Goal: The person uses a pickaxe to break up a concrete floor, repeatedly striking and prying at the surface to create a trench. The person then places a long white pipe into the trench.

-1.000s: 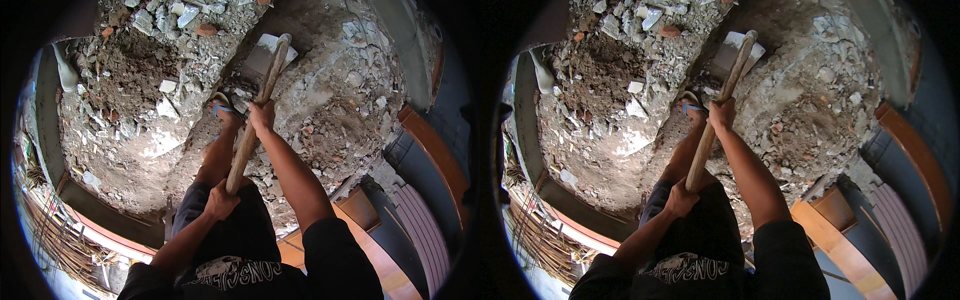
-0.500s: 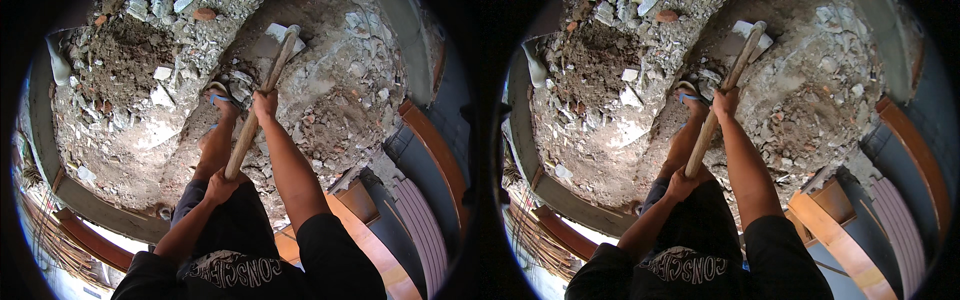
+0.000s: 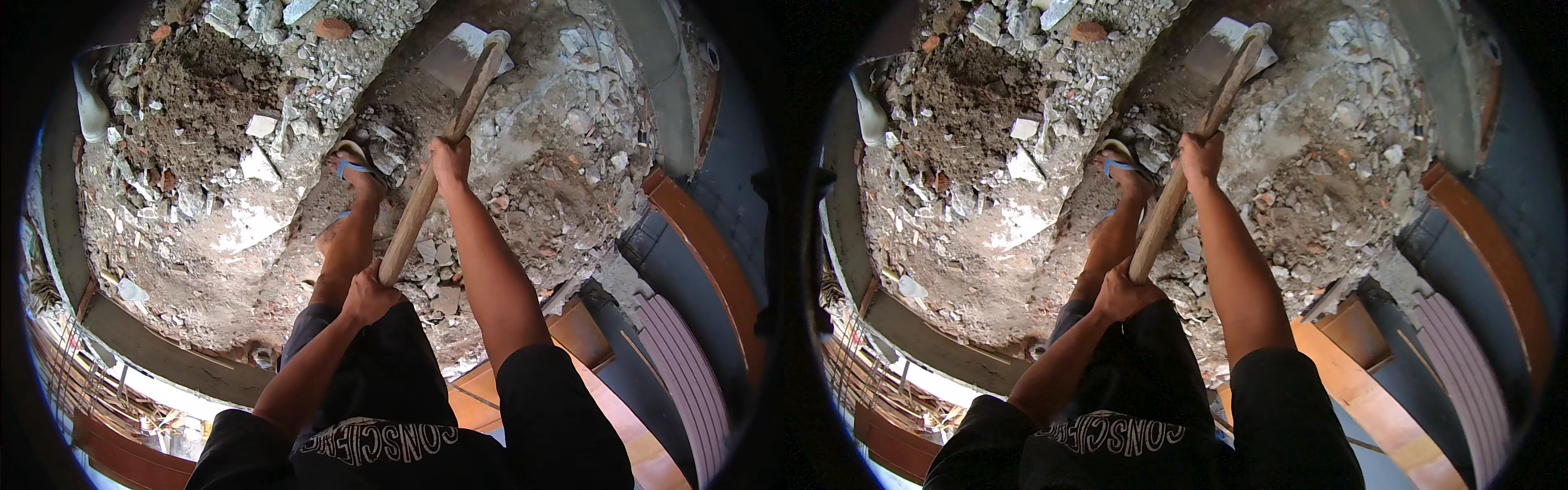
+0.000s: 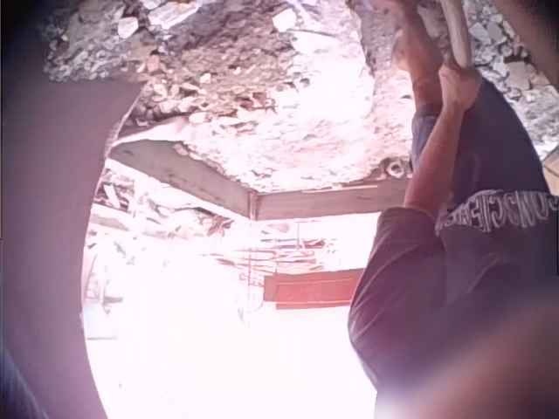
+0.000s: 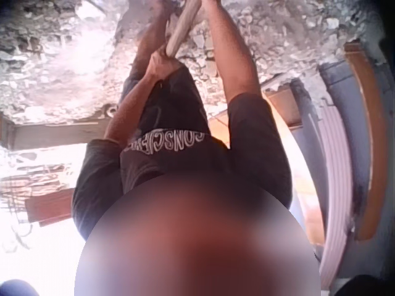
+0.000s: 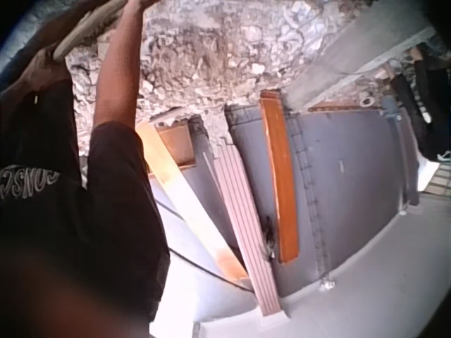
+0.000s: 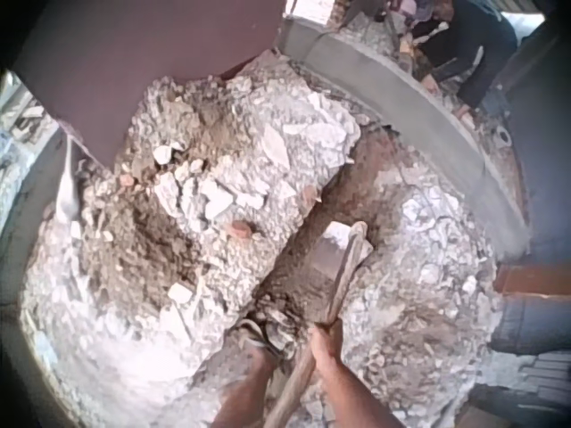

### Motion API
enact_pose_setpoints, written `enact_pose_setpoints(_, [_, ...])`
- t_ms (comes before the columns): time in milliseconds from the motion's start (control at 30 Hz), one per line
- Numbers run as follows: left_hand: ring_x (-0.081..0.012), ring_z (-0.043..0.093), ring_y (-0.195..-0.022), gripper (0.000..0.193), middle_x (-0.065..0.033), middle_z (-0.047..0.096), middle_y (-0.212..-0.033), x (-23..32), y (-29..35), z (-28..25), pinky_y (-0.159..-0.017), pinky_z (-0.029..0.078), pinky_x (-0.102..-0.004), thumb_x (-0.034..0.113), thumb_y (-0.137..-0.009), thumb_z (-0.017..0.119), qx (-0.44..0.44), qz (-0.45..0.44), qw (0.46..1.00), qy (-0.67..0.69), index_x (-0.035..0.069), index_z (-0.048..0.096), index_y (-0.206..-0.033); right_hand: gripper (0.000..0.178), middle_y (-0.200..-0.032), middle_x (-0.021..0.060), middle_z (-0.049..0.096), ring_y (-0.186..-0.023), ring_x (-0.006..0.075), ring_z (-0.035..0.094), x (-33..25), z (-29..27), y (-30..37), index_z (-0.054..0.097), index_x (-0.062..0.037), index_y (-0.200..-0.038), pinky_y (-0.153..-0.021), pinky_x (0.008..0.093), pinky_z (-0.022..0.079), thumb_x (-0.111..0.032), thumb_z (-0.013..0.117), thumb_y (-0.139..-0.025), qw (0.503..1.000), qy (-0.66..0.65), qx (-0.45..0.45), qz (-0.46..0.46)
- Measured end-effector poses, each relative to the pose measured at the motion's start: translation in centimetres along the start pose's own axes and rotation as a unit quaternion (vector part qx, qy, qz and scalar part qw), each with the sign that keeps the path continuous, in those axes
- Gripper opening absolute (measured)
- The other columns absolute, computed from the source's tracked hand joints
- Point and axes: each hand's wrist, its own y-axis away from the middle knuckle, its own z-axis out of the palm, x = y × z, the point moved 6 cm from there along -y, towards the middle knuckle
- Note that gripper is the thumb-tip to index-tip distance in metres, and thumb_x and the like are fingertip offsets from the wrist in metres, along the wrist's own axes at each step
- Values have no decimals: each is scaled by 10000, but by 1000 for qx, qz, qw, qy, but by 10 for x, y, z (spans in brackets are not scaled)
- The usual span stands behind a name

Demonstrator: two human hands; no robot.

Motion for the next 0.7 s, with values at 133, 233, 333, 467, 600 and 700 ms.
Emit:
enact_pose_setpoints(133, [-344,684,-862,388,-225,669,-872,-11,-26,5,-778,519,-405,171,-716,679,26,19,998,-49,9,604,-1061,298,-813,113,517,-566,234,550,20,-7,-19,426,-31,-993,-483,393,537,-58,605,-756,1000,-17,15,-4])
enact_pose_setpoints(233, [-382,672,-886,396,-245,671,-908,-28,-2,-8,-784,523,-421,175,-721,661,17,-29,999,-37,18,615,-1081,364,-854,111,541,-638,221,571,49,-1,-1,389,-31,-1097,-491,375,545,-47,593,-796,999,-49,0,21])
enact_pose_setpoints(333, [-416,654,-909,407,-263,667,-937,-30,27,-32,-792,521,-444,175,-714,649,42,-31,994,-101,18,624,-1089,393,-796,102,521,-557,221,552,67,13,30,384,-21,-1121,-448,356,525,-56,597,-793,995,-80,-10,51])
enact_pose_setpoints(467, [-429,638,-901,389,-260,657,-909,-33,94,-68,-796,515,-460,181,-692,663,33,-68,981,-179,0,630,-1036,391,-800,102,496,-527,217,540,91,36,103,365,-57,-1062,-434,360,526,-73,605,-754,980,-121,-41,153])
enact_pose_setpoints(600, [-433,631,-884,361,-255,647,-882,-30,102,-68,-791,511,-470,170,-681,664,34,-4,980,-195,-9,621,-992,420,-780,99,488,-551,214,528,90,29,117,349,-80,-1085,-440,376,520,-75,603,-751,977,-146,-15,152])
enact_pose_setpoints(700, [-427,639,-858,325,-249,646,-850,-11,53,-44,-765,508,-470,160,-690,655,79,115,974,-181,-12,610,-962,394,-787,99,488,-548,223,530,58,5,56,352,-87,-1064,-465,378,508,-76,608,-765,986,-126,-12,106])
